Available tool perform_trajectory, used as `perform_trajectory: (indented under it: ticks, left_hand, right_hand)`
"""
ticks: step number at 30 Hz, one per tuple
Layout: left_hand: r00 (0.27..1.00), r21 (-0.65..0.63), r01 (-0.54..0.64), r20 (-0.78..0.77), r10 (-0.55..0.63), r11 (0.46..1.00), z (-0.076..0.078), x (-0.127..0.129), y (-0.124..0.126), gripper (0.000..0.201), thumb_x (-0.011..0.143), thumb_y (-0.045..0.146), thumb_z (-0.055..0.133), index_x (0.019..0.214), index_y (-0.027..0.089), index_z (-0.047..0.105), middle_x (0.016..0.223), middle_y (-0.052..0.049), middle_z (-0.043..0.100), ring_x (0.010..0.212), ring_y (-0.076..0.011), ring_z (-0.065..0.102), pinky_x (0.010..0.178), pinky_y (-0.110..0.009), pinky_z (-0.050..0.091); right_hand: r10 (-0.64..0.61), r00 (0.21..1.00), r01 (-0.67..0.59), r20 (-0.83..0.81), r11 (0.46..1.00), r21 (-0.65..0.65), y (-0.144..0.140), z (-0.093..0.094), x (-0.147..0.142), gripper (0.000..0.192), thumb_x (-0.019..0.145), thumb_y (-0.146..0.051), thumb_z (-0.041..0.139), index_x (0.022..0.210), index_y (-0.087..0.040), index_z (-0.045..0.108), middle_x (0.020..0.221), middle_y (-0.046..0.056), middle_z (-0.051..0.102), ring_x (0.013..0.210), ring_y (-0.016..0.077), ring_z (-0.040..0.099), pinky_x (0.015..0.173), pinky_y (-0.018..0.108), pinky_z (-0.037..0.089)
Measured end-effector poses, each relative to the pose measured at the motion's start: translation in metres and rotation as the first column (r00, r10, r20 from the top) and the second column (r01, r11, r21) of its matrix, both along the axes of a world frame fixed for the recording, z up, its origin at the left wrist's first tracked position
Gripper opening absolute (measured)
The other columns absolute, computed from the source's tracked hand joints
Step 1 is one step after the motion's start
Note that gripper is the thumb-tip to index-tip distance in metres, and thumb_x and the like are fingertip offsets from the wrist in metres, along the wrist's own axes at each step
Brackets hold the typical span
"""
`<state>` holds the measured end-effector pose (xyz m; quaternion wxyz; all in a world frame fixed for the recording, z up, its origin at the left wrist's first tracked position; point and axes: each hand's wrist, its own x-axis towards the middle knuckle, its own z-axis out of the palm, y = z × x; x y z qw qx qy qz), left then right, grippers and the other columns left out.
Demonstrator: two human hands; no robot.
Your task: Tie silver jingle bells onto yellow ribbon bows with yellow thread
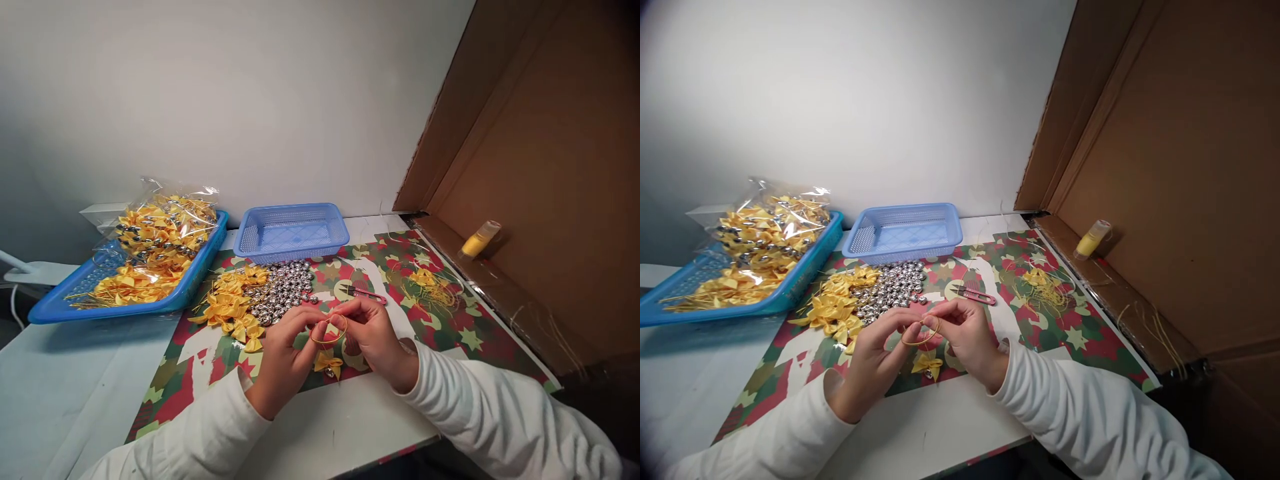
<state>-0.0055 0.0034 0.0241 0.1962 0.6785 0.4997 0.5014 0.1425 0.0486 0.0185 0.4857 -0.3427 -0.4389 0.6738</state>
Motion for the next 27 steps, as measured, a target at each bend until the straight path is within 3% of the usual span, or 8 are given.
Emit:
perform_trajectory:
  ticks: [7, 15, 27]
  left_hand:
    - [0.998, 0.048, -0.051, -0.039, 0.053, 0.998, -0.0017, 0.0022, 0.0003, 0.016, 0.087, 0.021, 0.058, 0.074, 0.018, 0.067, 0.075, -0.004, 0.068, 0.072, -0.0169, 0.062, 0.066, -0.028, 0.050]
    - [0.995, 0.039, -0.037, -0.089, 0.041, 0.999, -0.0042, 0.0009, -0.0005, 0.017, 0.088, 0.025, 0.056, 0.078, 0.019, 0.070, 0.078, -0.006, 0.070, 0.075, -0.0186, 0.063, 0.068, -0.030, 0.051]
    - [1.000, 0.019, -0.011, -0.006, 0.011, 1.000, -0.0034, 0.0015, -0.0008, 0.019, 0.089, 0.023, 0.057, 0.074, 0.019, 0.068, 0.074, -0.003, 0.069, 0.073, -0.0170, 0.062, 0.067, -0.028, 0.049]
  right_hand:
    - [0.090, 0.990, -0.101, -0.110, 0.990, -0.096, -0.0022, -0.0025, -0.0018, 0.022, 0.057, -0.030, 0.086, 0.063, -0.018, 0.069, 0.083, 0.001, 0.069, 0.076, 0.0132, 0.064, 0.065, 0.025, 0.053]
    - [0.106, 0.987, -0.121, -0.120, 0.985, -0.120, -0.0020, -0.0037, -0.0012, 0.022, 0.059, -0.030, 0.085, 0.064, -0.019, 0.068, 0.076, 0.000, 0.070, 0.067, 0.0115, 0.063, 0.061, 0.024, 0.052]
    - [0.099, 0.987, -0.112, -0.126, 0.989, -0.097, -0.0017, -0.0044, -0.0013, 0.020, 0.057, -0.028, 0.087, 0.064, -0.020, 0.070, 0.076, -0.001, 0.068, 0.071, 0.0108, 0.062, 0.066, 0.024, 0.051]
